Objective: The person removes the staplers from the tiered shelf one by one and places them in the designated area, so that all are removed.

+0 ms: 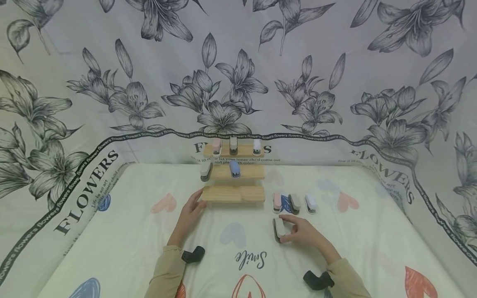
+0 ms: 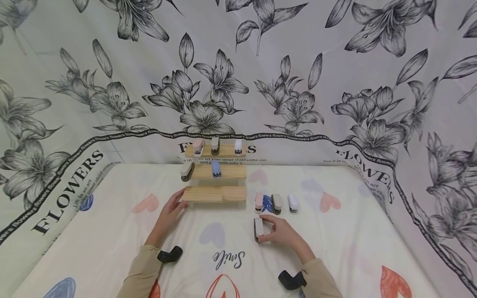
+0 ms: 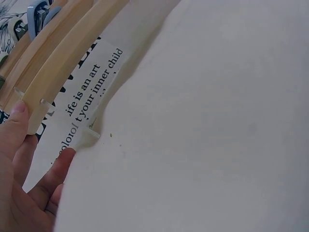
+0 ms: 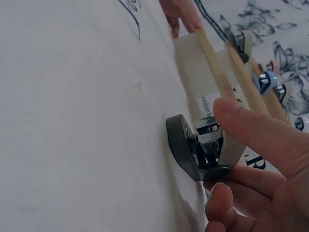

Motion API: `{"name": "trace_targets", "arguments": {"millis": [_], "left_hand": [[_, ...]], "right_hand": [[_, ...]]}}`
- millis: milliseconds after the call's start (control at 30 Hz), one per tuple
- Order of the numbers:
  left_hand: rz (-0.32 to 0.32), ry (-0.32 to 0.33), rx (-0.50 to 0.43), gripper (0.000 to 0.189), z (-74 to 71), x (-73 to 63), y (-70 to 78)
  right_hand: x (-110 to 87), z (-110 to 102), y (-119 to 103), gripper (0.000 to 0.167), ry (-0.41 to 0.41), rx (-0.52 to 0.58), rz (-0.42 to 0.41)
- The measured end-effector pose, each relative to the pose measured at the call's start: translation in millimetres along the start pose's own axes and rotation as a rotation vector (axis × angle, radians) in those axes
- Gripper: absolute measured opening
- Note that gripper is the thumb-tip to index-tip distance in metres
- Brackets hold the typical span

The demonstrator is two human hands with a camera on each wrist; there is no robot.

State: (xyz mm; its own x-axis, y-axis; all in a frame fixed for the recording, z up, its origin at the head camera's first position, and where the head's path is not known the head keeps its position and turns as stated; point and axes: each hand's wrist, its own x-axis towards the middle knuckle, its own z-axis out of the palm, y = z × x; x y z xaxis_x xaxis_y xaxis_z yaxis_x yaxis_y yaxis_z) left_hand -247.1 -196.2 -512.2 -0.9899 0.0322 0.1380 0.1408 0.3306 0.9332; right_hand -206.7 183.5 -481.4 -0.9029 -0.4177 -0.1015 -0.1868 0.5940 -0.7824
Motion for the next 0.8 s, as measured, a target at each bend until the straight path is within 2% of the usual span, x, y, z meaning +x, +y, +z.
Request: {"name": "trace_targets", "arguments": {"millis": [167,233,267,367,467,633,800], "left_hand": [[-0.023,0.005,-0.021,0.052,-0.3,-0.8,-1.8],[-0.023,0.007,-0.024,0.052,-0.5,-0.8,-3.0],[-0.014,0.0,-0.03,0.051,-1.8,-2.1,1.0],[0.006,-0.005,-0.02,0.051,-4.3,-1.6,2.5],[0.016,-0.009,-0.017,0.051,-6.4,0.2,5.7],[0.001,0.008,-0.005,0.052,-3.9,3.4,0.3],[-0.006,0.004,-0.022,0.053,-1.3,1.5,-3.6]], "right_hand": [[-2.2,-5,-5,0.073,0.014,-0.016,-0.013],[-3.8,-11,-13,0.069,0.04,0.003,-0.054],[-4.3,-15,-20,0.067,0.056,0.029,-0.081],[3.7,-26,-30,0.058,0.099,0.086,-0.173],[16.5,-36,-47,0.05,0.115,0.147,-0.217],[39.9,-43,-78,0.048,0.084,0.152,-0.229],[78.6,-39,-79,0.049,0.052,0.102,-0.243]]}}
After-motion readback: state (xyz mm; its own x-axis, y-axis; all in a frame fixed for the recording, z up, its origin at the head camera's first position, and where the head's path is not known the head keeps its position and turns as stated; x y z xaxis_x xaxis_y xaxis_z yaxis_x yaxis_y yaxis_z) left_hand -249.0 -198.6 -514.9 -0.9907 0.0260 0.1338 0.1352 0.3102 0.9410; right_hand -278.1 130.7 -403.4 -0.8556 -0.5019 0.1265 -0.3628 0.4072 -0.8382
